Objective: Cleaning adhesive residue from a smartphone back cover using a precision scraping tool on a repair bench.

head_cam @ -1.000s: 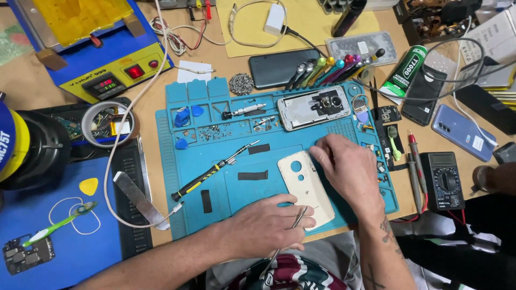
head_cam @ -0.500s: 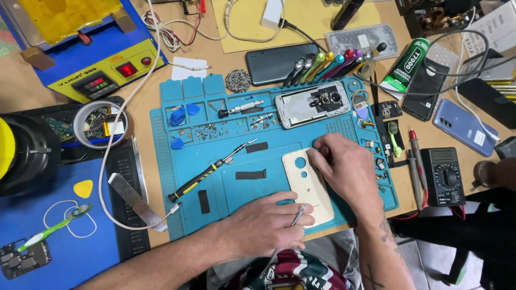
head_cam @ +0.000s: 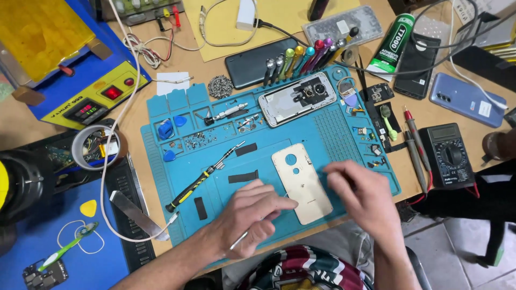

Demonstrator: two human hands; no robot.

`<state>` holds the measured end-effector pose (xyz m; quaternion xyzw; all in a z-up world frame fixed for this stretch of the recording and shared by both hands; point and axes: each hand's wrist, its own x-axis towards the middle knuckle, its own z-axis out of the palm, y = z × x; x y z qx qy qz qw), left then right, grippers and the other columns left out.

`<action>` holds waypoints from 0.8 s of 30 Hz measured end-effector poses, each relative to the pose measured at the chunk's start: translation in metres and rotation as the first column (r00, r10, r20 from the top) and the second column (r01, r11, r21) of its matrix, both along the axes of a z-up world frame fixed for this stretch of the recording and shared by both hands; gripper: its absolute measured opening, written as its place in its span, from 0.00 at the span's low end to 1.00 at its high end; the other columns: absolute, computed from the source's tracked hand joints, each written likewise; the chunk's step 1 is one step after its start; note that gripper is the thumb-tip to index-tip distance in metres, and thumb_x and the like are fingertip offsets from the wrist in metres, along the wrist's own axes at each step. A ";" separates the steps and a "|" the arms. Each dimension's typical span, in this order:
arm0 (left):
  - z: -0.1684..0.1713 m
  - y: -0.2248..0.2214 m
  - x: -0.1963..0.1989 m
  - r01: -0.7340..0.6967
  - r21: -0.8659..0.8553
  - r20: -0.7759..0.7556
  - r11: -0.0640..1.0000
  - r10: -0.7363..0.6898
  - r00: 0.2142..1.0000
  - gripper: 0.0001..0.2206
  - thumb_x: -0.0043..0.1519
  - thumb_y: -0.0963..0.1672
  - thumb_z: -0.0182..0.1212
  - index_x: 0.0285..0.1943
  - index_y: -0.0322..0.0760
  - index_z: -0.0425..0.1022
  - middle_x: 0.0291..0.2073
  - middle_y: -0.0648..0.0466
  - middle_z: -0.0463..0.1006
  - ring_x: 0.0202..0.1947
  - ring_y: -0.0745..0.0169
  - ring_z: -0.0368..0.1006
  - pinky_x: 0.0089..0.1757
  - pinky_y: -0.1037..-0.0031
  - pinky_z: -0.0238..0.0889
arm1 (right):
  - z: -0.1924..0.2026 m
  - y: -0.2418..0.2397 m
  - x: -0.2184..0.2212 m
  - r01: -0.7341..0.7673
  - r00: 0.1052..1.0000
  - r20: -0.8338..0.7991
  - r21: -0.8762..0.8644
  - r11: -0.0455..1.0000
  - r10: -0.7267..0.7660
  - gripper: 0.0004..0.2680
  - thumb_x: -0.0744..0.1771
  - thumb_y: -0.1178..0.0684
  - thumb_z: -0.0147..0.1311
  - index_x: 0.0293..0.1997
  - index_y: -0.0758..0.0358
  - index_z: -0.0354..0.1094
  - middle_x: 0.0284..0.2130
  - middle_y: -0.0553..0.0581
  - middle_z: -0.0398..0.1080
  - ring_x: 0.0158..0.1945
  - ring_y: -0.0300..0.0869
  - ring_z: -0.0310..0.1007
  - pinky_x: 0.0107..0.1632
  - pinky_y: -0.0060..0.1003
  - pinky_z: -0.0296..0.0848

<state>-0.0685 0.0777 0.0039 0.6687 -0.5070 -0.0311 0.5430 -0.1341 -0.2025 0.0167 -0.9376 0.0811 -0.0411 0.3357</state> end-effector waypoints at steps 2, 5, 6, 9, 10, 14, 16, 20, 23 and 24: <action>0.008 0.000 0.001 0.093 0.012 -0.247 0.996 -0.087 0.965 0.27 0.82 0.53 0.35 0.60 0.31 0.79 0.30 0.54 0.72 0.29 0.54 0.67 0.40 0.61 0.59 | 0.002 0.013 -0.020 -0.246 0.967 0.019 0.313 0.917 0.253 0.11 0.71 0.54 0.59 0.60 0.61 0.77 0.44 0.49 0.85 0.44 0.37 0.86 0.49 0.30 0.84; 0.015 -0.001 -0.008 0.178 0.114 -0.500 0.977 -0.099 0.860 0.12 0.73 0.46 0.53 0.55 0.35 0.76 0.30 0.58 0.69 0.28 0.61 0.64 0.35 0.68 0.60 | -0.001 0.030 -0.038 -0.388 0.919 0.061 0.326 0.862 0.390 0.13 0.72 0.44 0.60 0.62 0.56 0.75 0.42 0.51 0.83 0.41 0.42 0.83 0.47 0.35 0.78; 0.014 -0.003 -0.010 0.192 0.127 -0.501 0.973 -0.104 0.859 0.12 0.73 0.46 0.53 0.55 0.35 0.76 0.30 0.58 0.69 0.28 0.61 0.64 0.35 0.68 0.60 | -0.001 0.031 -0.040 -0.375 0.924 0.067 0.337 0.863 0.376 0.13 0.72 0.44 0.60 0.62 0.56 0.75 0.42 0.51 0.83 0.41 0.42 0.83 0.47 0.35 0.78; 0.019 -0.006 -0.011 0.156 0.150 -0.588 0.976 -0.039 0.808 0.08 0.70 0.46 0.62 0.49 0.36 0.78 0.33 0.58 0.81 0.32 0.64 0.78 0.38 0.72 0.73 | 0.000 0.032 -0.042 -0.457 0.889 0.207 0.385 0.802 0.407 0.04 0.73 0.54 0.58 0.47 0.62 0.76 0.30 0.52 0.74 0.28 0.44 0.69 0.32 0.38 0.65; 0.025 -0.003 -0.007 0.177 0.171 -0.578 0.969 -0.047 0.814 0.10 0.69 0.47 0.67 0.51 0.38 0.78 0.36 0.57 0.81 0.33 0.63 0.76 0.38 0.72 0.72 | -0.001 0.029 -0.043 -0.465 0.885 0.224 0.359 0.809 0.409 0.05 0.73 0.53 0.57 0.48 0.62 0.77 0.30 0.51 0.75 0.28 0.44 0.71 0.32 0.38 0.67; 0.059 0.025 0.023 0.274 0.053 -0.563 0.960 -0.198 0.803 0.43 0.70 0.62 0.65 0.81 0.30 0.54 0.79 0.38 0.71 0.70 0.46 0.76 0.64 0.59 0.68 | -0.002 0.010 -0.047 -0.321 0.943 0.217 0.396 0.860 0.252 0.06 0.71 0.52 0.59 0.41 0.60 0.81 0.24 0.46 0.76 0.26 0.36 0.75 0.31 0.30 0.73; 0.079 0.045 0.025 0.230 -0.006 -0.543 0.973 -0.196 0.816 0.45 0.78 0.67 0.56 0.85 0.33 0.44 0.85 0.35 0.52 0.81 0.37 0.59 0.76 0.48 0.51 | -0.001 0.001 -0.048 -0.289 0.953 0.201 0.394 0.872 0.226 0.07 0.72 0.51 0.57 0.39 0.57 0.80 0.23 0.44 0.75 0.25 0.34 0.73 0.31 0.29 0.70; 0.107 0.052 0.003 -0.326 0.435 0.235 0.839 0.243 0.941 0.39 0.71 0.60 0.54 0.86 0.38 0.56 0.84 0.33 0.63 0.86 0.32 0.63 0.81 0.41 0.54 | -0.021 -0.005 -0.055 -0.300 0.944 0.181 0.116 0.947 0.277 0.05 0.71 0.48 0.60 0.40 0.53 0.76 0.24 0.46 0.77 0.22 0.39 0.71 0.27 0.37 0.64; 0.083 0.003 -0.020 -0.215 0.581 0.400 0.785 -0.046 0.915 0.24 0.75 0.51 0.63 0.72 0.29 0.72 0.67 0.37 0.82 0.64 0.39 0.80 0.63 0.45 0.64 | -0.023 0.016 -0.046 -0.414 0.874 0.312 0.082 0.906 0.372 0.05 0.72 0.48 0.59 0.46 0.51 0.80 0.25 0.44 0.78 0.23 0.37 0.74 0.27 0.37 0.66; 0.077 -0.007 -0.023 -0.224 0.583 0.403 0.781 -0.039 0.914 0.24 0.75 0.51 0.63 0.72 0.29 0.72 0.67 0.37 0.82 0.64 0.39 0.80 0.63 0.45 0.64 | -0.016 0.020 -0.042 -0.423 0.870 0.316 0.084 0.902 0.379 0.05 0.72 0.48 0.59 0.46 0.51 0.80 0.25 0.44 0.78 0.23 0.37 0.74 0.27 0.37 0.66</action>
